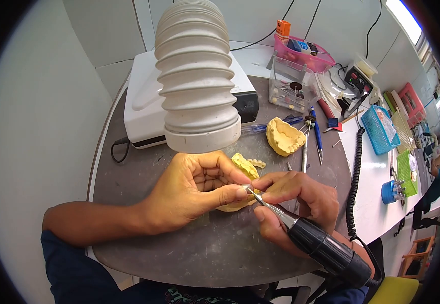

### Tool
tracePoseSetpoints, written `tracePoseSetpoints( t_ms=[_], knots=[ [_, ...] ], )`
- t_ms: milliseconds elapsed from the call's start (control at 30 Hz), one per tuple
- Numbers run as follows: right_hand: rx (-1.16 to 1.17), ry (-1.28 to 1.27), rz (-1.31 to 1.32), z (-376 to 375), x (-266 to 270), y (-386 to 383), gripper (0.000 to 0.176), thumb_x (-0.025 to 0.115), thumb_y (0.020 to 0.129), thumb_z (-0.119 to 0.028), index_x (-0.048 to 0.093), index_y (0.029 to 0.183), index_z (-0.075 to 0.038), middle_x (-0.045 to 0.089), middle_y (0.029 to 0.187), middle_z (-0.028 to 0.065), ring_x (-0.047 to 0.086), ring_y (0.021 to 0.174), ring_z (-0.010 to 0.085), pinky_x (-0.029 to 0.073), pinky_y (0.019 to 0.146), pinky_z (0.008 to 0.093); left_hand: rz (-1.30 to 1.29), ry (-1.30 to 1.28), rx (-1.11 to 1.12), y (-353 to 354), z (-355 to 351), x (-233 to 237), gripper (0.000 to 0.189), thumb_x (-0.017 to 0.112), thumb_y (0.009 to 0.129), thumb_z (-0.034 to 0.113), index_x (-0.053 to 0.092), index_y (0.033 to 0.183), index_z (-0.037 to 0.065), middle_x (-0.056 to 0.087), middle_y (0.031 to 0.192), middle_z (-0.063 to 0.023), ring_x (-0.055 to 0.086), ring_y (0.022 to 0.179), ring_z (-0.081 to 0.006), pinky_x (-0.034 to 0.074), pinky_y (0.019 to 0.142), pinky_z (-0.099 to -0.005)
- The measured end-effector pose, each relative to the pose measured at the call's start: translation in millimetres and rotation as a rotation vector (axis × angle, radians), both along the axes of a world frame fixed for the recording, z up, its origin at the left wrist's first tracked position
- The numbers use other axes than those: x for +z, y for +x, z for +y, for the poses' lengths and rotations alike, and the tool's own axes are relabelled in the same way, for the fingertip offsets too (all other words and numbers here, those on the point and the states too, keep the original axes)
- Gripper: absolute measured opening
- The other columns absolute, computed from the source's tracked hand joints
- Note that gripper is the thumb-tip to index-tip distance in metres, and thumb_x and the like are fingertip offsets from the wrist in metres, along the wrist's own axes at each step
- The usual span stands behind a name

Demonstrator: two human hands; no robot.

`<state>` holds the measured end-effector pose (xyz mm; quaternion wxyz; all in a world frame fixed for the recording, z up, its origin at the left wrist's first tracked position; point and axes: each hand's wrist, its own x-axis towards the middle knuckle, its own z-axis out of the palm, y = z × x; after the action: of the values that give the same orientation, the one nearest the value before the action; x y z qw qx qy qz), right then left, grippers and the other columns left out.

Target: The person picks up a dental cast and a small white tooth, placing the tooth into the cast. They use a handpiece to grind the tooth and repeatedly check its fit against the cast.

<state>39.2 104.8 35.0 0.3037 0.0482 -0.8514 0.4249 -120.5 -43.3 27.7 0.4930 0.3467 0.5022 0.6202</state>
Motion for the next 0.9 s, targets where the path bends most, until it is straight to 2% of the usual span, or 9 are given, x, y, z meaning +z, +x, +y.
tracePoseSetpoints(
  t_ms=[67,133,900],
  knots=[
    [0.005,-0.009,-0.002,0.0,-0.8,-1.2,0.024,0.077,0.073,-0.002,0.059,0.089,0.0,0.07,0.087,0.0181,0.073,0.09,0.0274,0.057,0.078,0.0338,-0.003,-0.005,0.003,-0.5,-0.6,-0.7,0.014,0.069,0.09,0.001,0.062,0.101,-0.002,0.069,0.1,-0.0116,0.067,0.094,-0.0128,0.056,0.086,-0.0259],
    [-0.033,-0.024,0.028,-0.8,-1.9,-2.8,0.023,0.079,0.068,-0.002,0.063,0.085,-0.001,0.072,0.09,0.0159,0.073,0.084,0.0237,0.058,0.073,0.0304,-0.006,0.009,0.008,-0.9,-0.4,-1.6,0.013,0.069,0.09,0.001,0.063,0.101,-0.002,0.069,0.1,-0.0115,0.068,0.094,-0.013,0.056,0.085,-0.0264],
    [-0.026,-0.036,0.018,2.6,-4.2,-3.3,0.022,0.078,0.07,-0.004,0.063,0.085,-0.002,0.071,0.089,0.013,0.074,0.083,0.0235,0.058,0.071,0.0303,-0.023,-0.015,0.014,-2.7,0.4,0.8,0.01,0.068,0.09,0.001,0.063,0.1,-0.001,0.07,0.099,-0.0112,0.068,0.094,-0.0139,0.056,0.086,-0.0266]
  ],
)
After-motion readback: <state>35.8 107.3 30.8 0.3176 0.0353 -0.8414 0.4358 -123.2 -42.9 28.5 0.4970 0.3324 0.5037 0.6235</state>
